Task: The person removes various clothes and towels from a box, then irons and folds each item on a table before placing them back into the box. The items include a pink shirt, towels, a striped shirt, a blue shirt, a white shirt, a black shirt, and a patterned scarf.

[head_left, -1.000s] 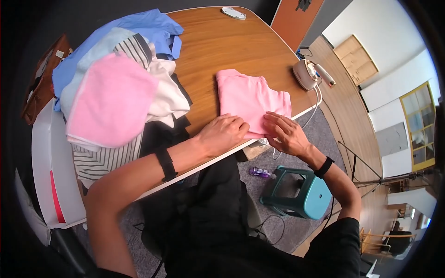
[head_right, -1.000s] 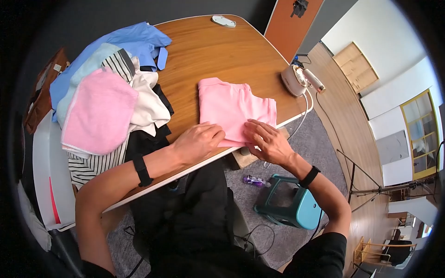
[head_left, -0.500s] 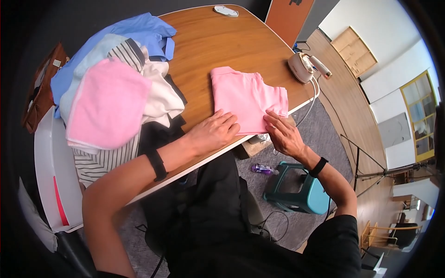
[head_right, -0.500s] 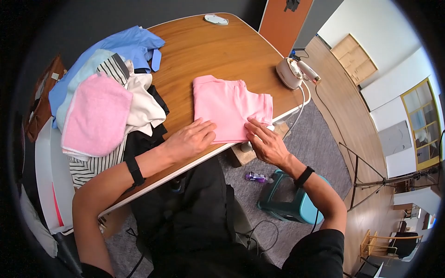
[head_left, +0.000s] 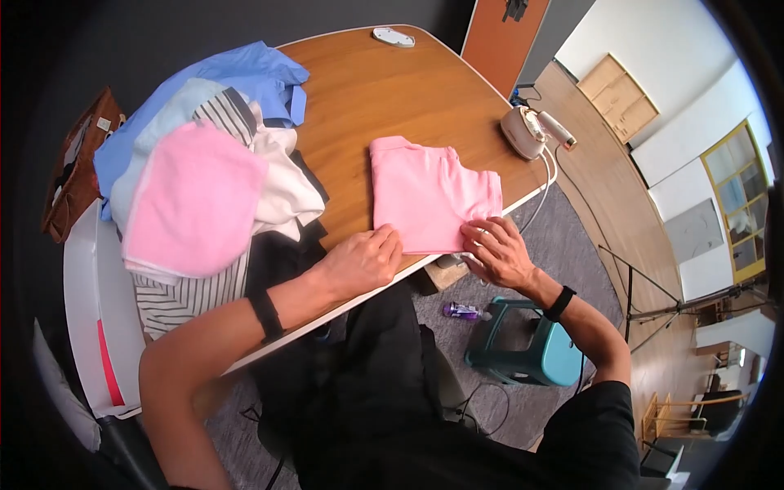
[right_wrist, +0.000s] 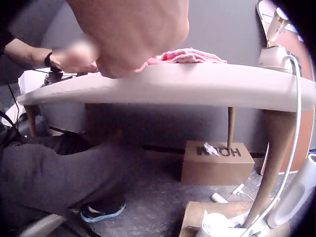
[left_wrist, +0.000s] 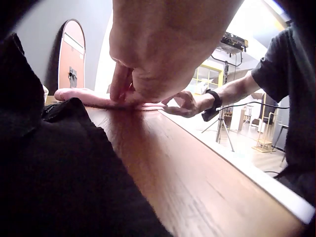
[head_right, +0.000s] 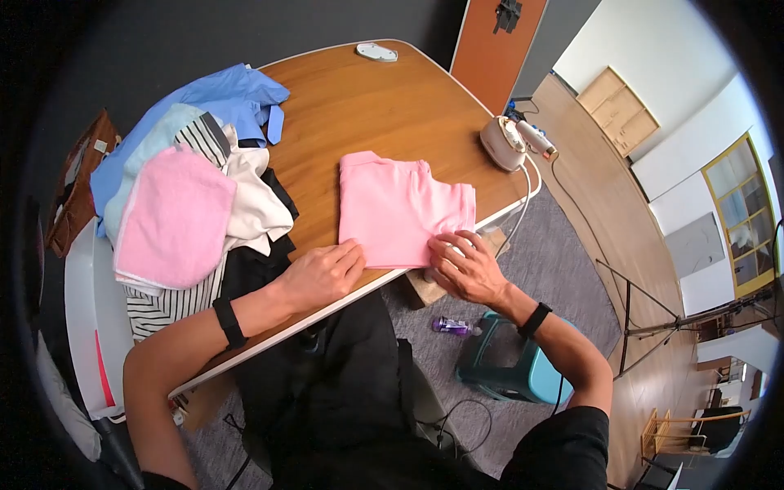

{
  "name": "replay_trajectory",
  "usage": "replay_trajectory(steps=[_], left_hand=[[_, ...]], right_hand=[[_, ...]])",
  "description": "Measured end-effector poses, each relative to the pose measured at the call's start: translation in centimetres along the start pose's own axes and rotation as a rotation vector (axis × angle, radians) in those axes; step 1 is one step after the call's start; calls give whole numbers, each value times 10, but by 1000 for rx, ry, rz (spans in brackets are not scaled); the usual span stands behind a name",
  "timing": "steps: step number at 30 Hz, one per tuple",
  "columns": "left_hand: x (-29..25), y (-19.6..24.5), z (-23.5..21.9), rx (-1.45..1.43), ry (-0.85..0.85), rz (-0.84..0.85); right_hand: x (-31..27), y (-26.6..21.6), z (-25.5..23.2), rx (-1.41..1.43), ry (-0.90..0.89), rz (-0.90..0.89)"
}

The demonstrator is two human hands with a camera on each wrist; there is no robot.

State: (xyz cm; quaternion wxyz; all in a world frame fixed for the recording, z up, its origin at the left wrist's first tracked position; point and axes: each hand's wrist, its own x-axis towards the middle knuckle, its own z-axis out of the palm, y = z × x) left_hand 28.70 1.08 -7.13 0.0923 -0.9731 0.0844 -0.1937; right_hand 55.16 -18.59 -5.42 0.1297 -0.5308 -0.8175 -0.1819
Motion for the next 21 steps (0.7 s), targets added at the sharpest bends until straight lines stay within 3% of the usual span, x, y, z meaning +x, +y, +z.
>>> replay_trajectory(steps=[2,3,7,9,11,12,15,17,19,21], left_hand=[[1,-5,3,-15,-26,-18],[0,-8,5,-12,-38,-48],[2,-4,-10,-81,-92,-187],[8,9,-18,-199,-56,-239],[16,18,-16,-199,-56,-170],[22,22,-16,-256,-63,-158],[43,32,-8,-340,-145,-179],[54,38,1,-346,-122,-190],[58,44,4,-325,-212,-191],[56,48,-3,-223,-341,-140]], right_hand=[[9,5,-14,52,19,26],[14,10,-27,90,-24,198],[25,99,-37,-401,277,505],[31,145,-47,-591,266,658],[35,178,-54,-524,102,864],[43,194,-59,-424,-129,1070],[56,220,-63,-301,-394,1090],[47,238,-53,-343,-416,1050],[43,247,-47,-278,-499,1071],[35,247,-48,-257,-394,1060]])
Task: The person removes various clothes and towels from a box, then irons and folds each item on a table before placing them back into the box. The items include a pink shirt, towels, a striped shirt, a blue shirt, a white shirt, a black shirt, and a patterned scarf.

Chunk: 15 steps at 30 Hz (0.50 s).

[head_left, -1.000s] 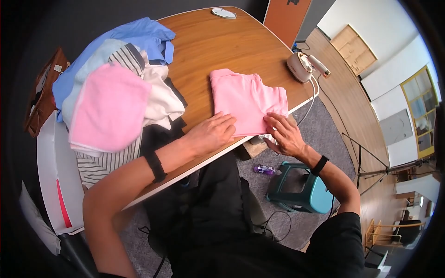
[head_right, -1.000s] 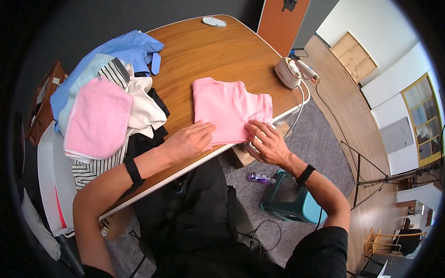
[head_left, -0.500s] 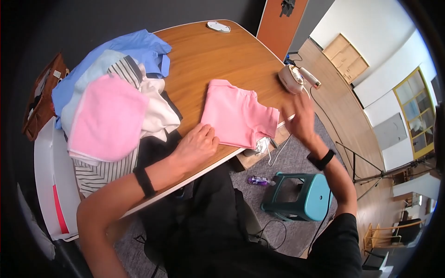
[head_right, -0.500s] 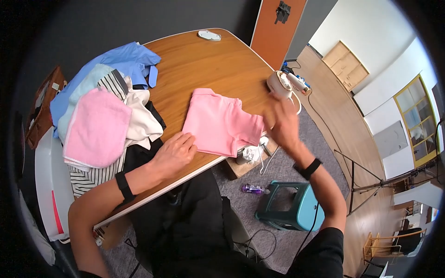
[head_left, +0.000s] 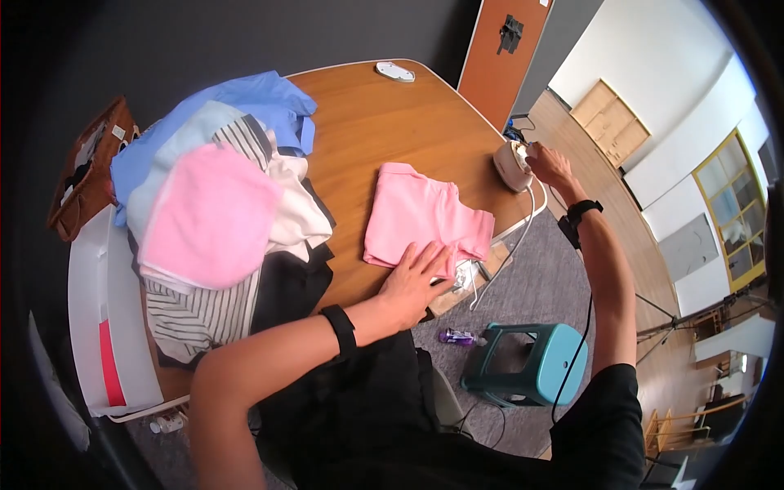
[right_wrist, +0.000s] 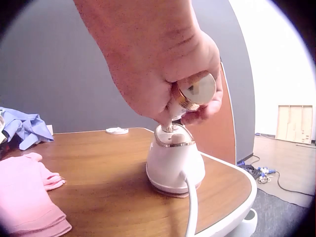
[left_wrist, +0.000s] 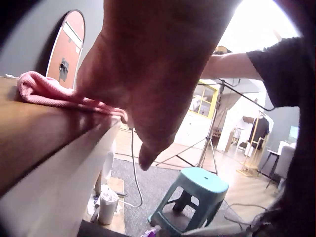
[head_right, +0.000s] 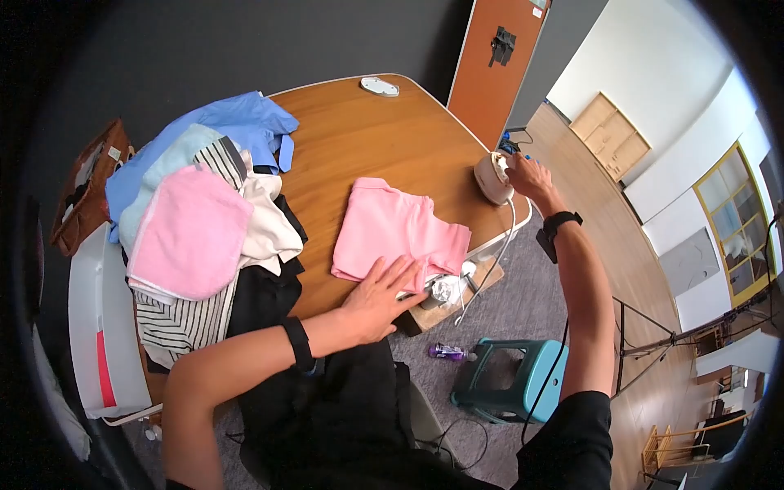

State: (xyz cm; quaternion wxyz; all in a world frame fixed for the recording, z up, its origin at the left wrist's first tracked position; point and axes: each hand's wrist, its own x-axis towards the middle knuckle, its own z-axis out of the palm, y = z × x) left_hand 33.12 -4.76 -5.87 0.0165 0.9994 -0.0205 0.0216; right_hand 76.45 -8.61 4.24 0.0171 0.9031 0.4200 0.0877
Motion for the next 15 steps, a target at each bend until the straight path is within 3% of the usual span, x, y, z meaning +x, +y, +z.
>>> replay_trajectory(steps=[1,4,6,9,12,15], left_hand=[[1,3,7,116,-66,-28],[-3,-5,22,30,158,47],[-4,-7,12,-140,170,51],[0,-13,26,-330,290,26],[-3,-8,5,-146,47,-77],[0,-3,3,-30,11,-106]], right_hand=[[-9,-2,-4,42,39,-11],[-33,-9,-7,178,164,2],[-56,-22,-26,266,206,12],[-93,-43,-48,304,138,-124],[-124,-68,-51,306,105,-319],[-148,-98,-50,365,83,-455]])
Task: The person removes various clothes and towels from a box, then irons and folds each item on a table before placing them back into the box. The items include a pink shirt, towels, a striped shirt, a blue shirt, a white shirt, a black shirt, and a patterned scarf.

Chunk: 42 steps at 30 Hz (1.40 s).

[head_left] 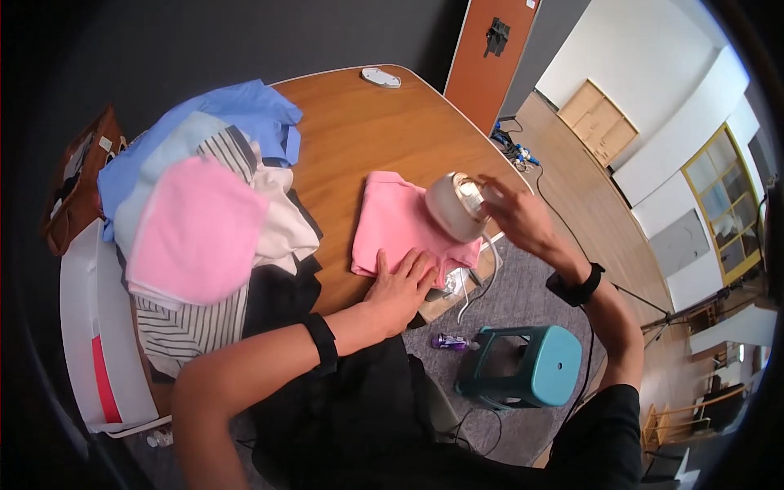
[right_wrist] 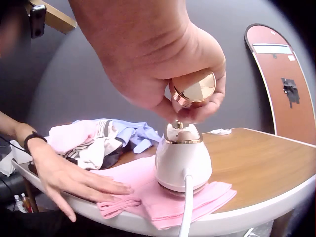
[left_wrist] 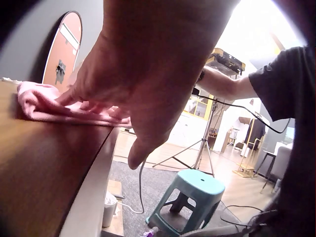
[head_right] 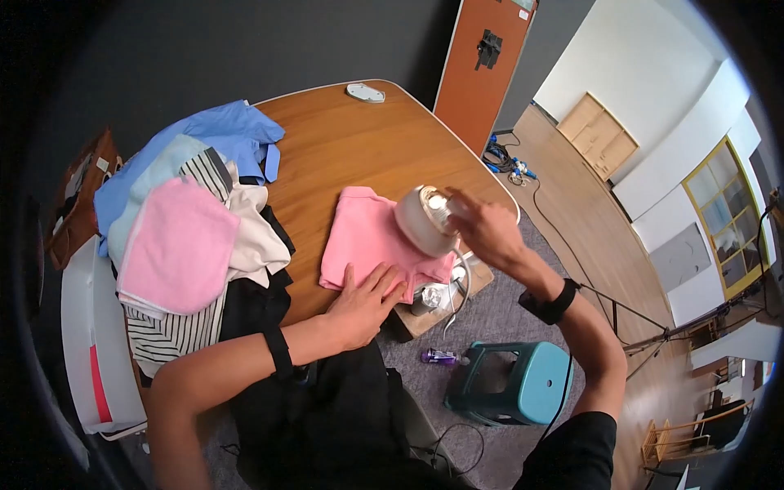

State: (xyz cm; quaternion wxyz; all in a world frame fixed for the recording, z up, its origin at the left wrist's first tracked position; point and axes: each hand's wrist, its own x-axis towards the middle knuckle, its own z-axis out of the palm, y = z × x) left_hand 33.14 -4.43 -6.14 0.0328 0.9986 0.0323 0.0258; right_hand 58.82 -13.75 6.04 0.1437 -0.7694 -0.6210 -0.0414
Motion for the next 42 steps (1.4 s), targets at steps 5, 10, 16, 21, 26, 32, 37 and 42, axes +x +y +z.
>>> replay_trajectory(steps=[5,10,16,21,26,32,37,42], left_hand=[[8,1,-7,114,34,32],[24,-2,1,233,179,110],[37,7,5,504,202,133],[41,13,1,485,195,184],[40,9,0,509,275,249],[36,7,-5,517,232,242],[35,1,7,527,350,253],[37,4,10,503,176,211]], right_hand=[[-5,-26,8,-81,-140,56],[11,-31,11,-142,-205,109],[15,-43,8,-180,-270,72],[5,-29,2,-176,-289,67],[-5,-8,-9,-187,-267,9],[-29,9,-24,-312,-325,155],[-37,23,-35,-301,-271,214],[-27,-13,-38,-301,-179,174]])
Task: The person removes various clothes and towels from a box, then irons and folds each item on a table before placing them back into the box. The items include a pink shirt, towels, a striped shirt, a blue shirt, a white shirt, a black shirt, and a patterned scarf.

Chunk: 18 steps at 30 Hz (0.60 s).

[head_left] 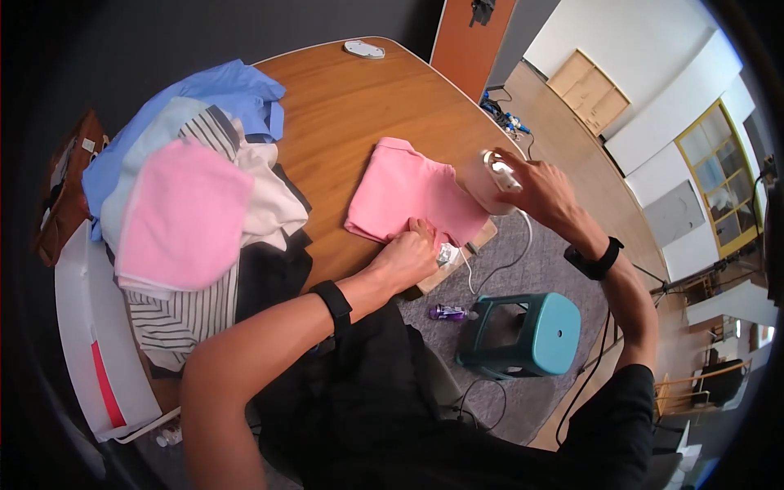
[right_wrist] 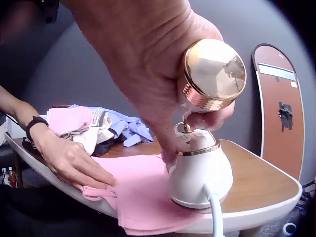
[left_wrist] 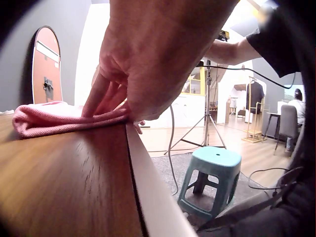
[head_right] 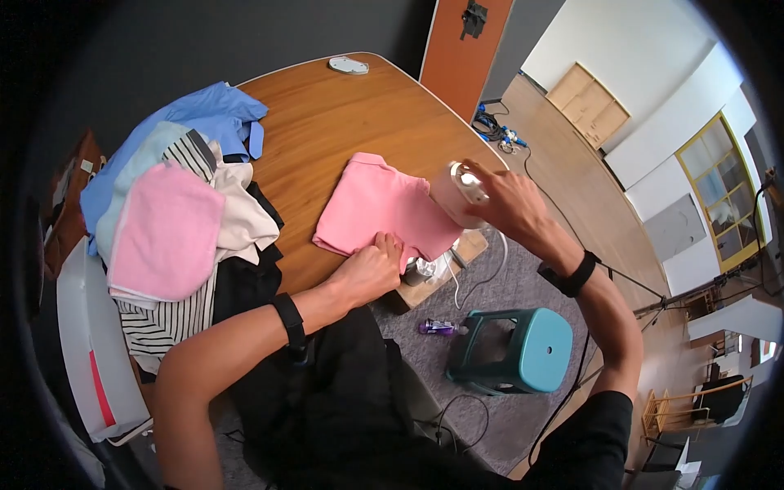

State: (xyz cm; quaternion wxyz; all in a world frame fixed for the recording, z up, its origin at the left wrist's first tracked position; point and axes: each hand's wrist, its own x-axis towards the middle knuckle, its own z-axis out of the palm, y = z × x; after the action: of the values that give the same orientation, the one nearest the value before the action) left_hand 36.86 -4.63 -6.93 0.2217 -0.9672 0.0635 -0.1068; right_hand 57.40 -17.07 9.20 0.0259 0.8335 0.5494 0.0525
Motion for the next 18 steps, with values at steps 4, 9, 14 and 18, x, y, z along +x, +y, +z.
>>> replay_trajectory(steps=[4,9,14,18], left_hand=[[-3,-2,-5,-30,18,-24],[-6,-4,-4,-31,-28,0],[-11,-3,3,-54,-29,-31],[-11,-3,-1,-97,-14,-59]], right_hand=[[19,-31,0,40,36,-156],[61,-61,11,-15,-10,-183],[86,-50,29,-19,-36,-126],[102,-16,44,-19,61,-106]])
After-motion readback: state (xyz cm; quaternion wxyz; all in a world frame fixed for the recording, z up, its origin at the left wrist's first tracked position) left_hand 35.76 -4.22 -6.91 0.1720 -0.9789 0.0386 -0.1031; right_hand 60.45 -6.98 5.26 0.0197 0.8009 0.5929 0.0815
